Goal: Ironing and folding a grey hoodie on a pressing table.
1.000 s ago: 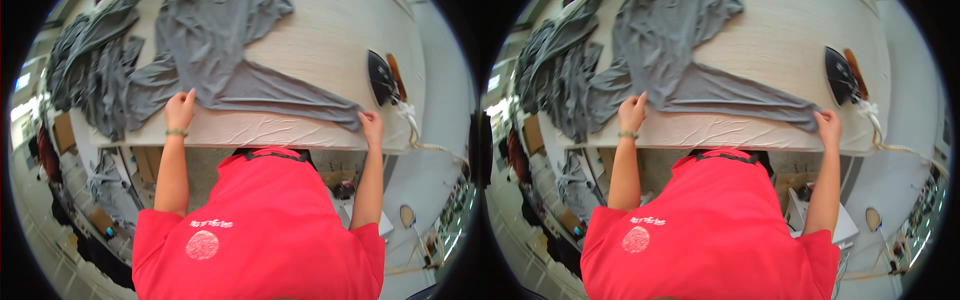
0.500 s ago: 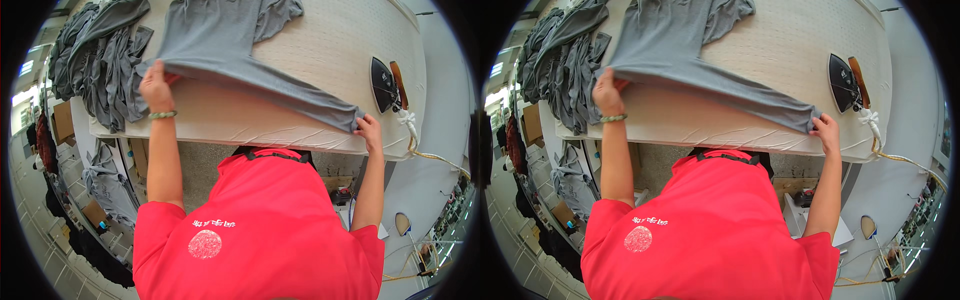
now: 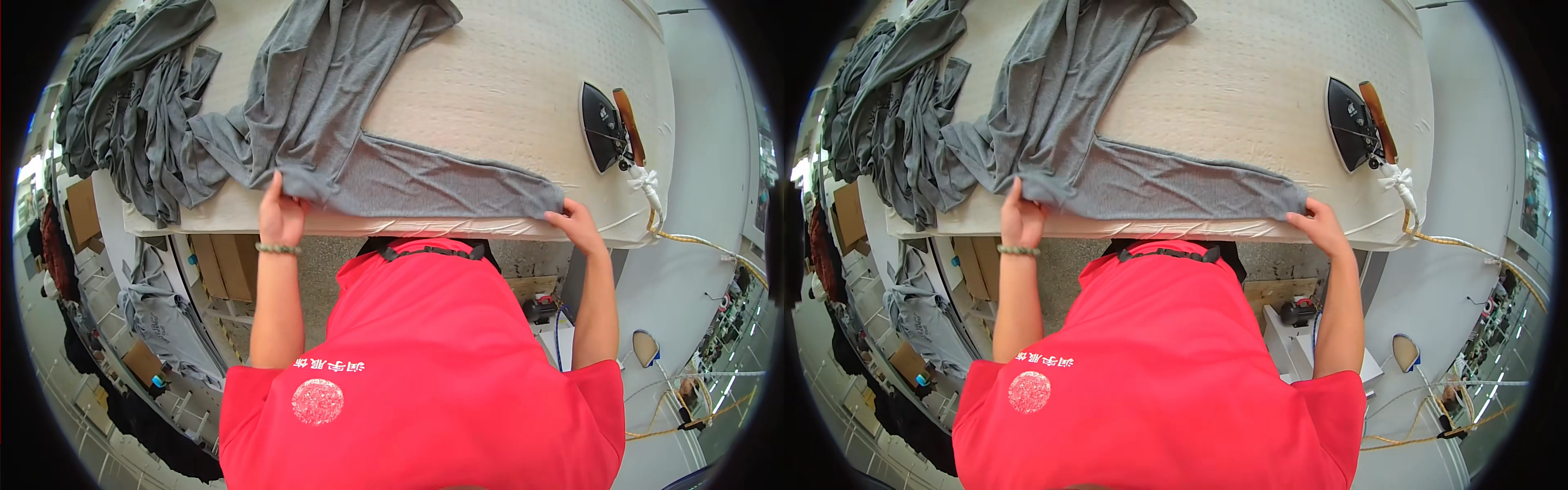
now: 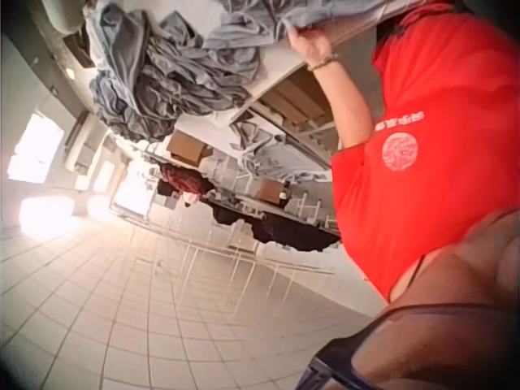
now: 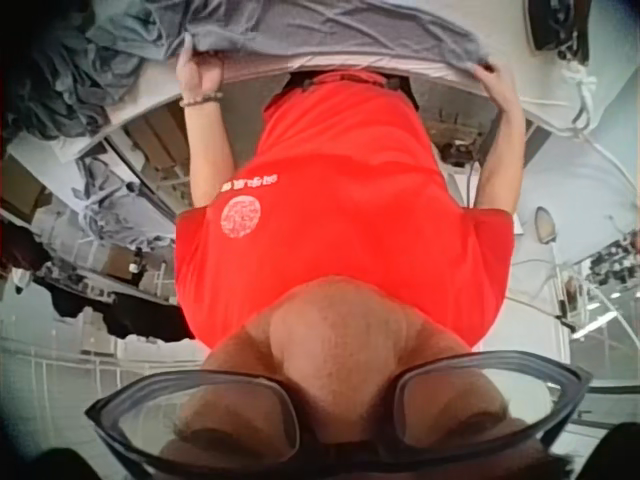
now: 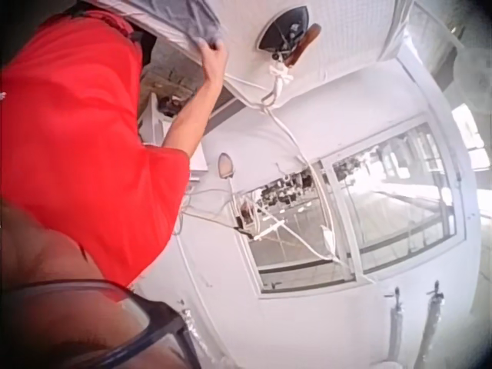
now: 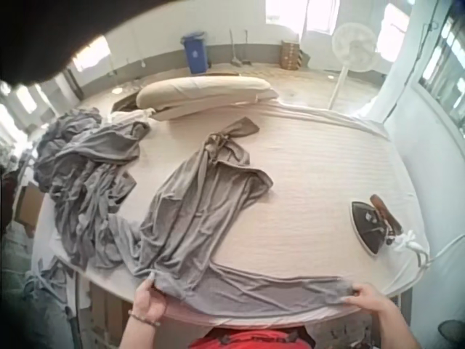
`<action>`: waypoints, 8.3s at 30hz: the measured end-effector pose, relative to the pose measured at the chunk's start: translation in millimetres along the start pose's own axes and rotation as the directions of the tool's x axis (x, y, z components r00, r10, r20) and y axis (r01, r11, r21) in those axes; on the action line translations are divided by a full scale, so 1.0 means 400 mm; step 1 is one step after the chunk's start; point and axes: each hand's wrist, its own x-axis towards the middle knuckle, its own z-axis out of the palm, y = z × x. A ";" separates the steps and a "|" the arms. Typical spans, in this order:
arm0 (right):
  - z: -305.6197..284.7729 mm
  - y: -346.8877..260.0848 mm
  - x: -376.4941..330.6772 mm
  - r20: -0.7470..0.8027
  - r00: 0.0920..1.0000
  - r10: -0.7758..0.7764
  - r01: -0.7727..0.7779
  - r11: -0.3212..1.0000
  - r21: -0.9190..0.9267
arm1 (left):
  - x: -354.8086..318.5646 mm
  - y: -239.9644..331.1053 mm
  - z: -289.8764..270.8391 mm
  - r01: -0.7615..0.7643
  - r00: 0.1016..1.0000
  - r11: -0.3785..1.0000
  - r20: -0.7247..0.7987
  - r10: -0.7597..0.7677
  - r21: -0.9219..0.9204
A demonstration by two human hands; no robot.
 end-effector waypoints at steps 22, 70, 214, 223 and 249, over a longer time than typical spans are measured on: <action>-0.313 -0.178 -0.180 -0.416 0.899 -0.139 0.246 0.945 0.217 | -0.032 0.428 0.500 -0.913 0.350 0.366 0.805 0.479 0.179; 0.213 -0.243 0.108 -0.126 0.723 -0.679 0.441 0.594 -0.673 | 0.053 -0.038 0.385 -0.795 0.178 -0.606 0.963 -0.205 0.018; 0.516 -0.895 0.426 0.694 0.685 -0.222 0.690 -0.109 -0.716 | -0.163 -0.211 0.000 -0.566 0.544 -0.328 0.641 0.541 0.757; 0.606 -0.723 0.179 0.729 0.683 0.039 0.708 0.212 -0.674 | -0.031 0.028 -0.059 -0.432 0.863 0.893 -0.228 0.451 0.128; -0.306 -0.206 0.332 -0.040 0.950 -0.311 0.265 0.728 0.632 | -0.466 -0.073 0.365 -0.602 0.763 0.793 0.225 0.606 -0.094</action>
